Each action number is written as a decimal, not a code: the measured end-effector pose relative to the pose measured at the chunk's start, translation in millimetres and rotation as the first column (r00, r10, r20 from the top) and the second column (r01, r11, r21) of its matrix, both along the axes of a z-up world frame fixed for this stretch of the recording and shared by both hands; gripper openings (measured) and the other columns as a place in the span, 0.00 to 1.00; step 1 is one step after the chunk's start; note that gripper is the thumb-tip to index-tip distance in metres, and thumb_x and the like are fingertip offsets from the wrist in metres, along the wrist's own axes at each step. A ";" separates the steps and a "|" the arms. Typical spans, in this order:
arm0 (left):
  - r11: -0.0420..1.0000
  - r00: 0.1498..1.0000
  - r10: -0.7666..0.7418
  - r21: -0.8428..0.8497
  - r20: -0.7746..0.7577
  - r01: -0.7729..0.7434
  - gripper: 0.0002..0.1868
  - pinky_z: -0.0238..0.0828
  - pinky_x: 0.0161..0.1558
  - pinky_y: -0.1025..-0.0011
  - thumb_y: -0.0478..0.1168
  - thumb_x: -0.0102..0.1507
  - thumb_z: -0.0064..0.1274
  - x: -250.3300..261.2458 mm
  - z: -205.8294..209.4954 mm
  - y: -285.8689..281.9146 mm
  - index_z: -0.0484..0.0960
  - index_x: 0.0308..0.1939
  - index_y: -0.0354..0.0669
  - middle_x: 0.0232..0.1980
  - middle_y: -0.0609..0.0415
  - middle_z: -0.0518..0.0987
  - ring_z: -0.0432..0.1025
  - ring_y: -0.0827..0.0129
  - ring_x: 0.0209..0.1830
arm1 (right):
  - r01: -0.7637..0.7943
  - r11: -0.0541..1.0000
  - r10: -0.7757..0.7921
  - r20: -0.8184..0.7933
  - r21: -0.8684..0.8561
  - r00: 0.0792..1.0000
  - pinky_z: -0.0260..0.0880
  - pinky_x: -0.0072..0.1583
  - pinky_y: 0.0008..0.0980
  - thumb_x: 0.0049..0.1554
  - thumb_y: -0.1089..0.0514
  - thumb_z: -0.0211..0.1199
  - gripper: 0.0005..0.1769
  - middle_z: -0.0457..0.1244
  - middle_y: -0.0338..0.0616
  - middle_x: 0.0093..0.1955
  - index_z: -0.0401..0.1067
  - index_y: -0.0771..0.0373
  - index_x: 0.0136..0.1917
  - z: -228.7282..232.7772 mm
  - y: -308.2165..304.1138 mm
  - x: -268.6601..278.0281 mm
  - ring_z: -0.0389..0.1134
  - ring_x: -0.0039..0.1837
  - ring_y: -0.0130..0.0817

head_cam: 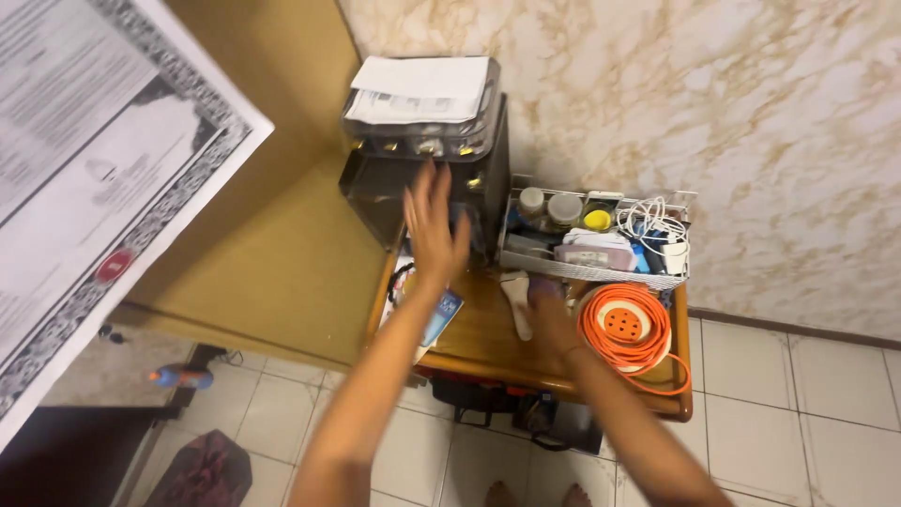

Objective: Organizing various items on a desk and shelf, including sorting a basket and wrapping a hair straightener cord.

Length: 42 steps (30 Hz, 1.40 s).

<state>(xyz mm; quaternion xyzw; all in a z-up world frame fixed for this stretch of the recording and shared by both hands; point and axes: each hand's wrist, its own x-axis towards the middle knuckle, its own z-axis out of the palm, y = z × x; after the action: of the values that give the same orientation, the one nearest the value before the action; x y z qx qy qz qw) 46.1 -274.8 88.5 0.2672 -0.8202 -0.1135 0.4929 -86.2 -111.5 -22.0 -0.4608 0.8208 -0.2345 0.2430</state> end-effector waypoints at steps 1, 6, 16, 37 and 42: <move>1.000 1.000 -0.008 -0.006 0.002 0.008 0.34 0.34 0.79 0.46 0.40 0.66 0.48 1.4 -22.4 14.1 0.61 0.78 0.44 0.79 0.42 0.55 0.49 0.49 0.82 | 0.008 1.000 -0.008 0.002 -0.006 1.000 0.70 0.59 0.66 0.61 0.46 0.57 0.28 0.68 0.75 0.54 0.73 0.77 0.56 -51.1 -6.2 -1.3 0.69 0.59 0.73; 0.946 0.995 -0.092 0.315 0.037 0.076 0.41 0.47 0.73 0.47 0.30 0.58 0.48 8.7 -119.7 65.1 0.61 0.77 0.46 0.75 0.42 0.57 0.54 0.44 0.76 | 0.040 0.999 -0.038 -0.474 -0.006 0.879 0.79 0.44 0.49 0.58 0.45 0.54 0.26 0.66 0.54 0.47 0.61 0.65 0.62 -178.3 -40.4 10.3 0.74 0.45 0.53; 0.855 0.981 -0.161 0.512 0.107 0.085 0.37 0.55 0.72 0.54 0.27 0.60 0.45 12.7 -130.1 87.4 0.64 0.75 0.47 0.73 0.50 0.61 0.56 0.51 0.76 | 0.078 0.985 -0.085 0.033 0.156 0.996 0.74 0.60 0.59 0.57 0.49 0.59 0.40 0.68 0.65 0.55 0.45 0.61 0.76 -63.9 -15.2 14.4 0.72 0.58 0.64; 0.797 0.824 -0.484 0.538 0.295 0.275 0.25 0.53 0.74 0.49 0.34 0.67 0.42 -186.2 -181.2 22.2 0.71 0.70 0.40 0.69 0.41 0.71 0.63 0.48 0.73 | 0.548 0.648 -0.122 0.638 -0.529 0.760 0.61 0.71 0.51 0.52 0.72 0.66 0.40 0.59 0.60 0.69 0.54 0.69 0.75 32.6 11.9 -179.3 0.59 0.71 0.49; 0.939 0.618 -0.312 0.333 0.722 0.086 0.22 0.47 0.73 0.49 0.39 0.68 0.41 -216.4 -166.0 29.5 0.77 0.65 0.44 0.70 0.49 0.73 0.65 0.59 0.71 | 0.428 0.736 -0.306 0.306 -0.525 0.902 0.64 0.67 0.60 0.49 0.63 0.71 0.42 0.63 0.70 0.61 0.52 0.57 0.72 9.8 -47.8 -209.5 0.63 0.67 0.70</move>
<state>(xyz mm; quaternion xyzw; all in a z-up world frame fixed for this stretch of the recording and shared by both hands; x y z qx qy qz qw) -170.2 -245.3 -77.5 0.2599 -0.9525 -0.1529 0.0432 -295.7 -159.4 -12.3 -0.3148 0.7559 -0.5614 0.1201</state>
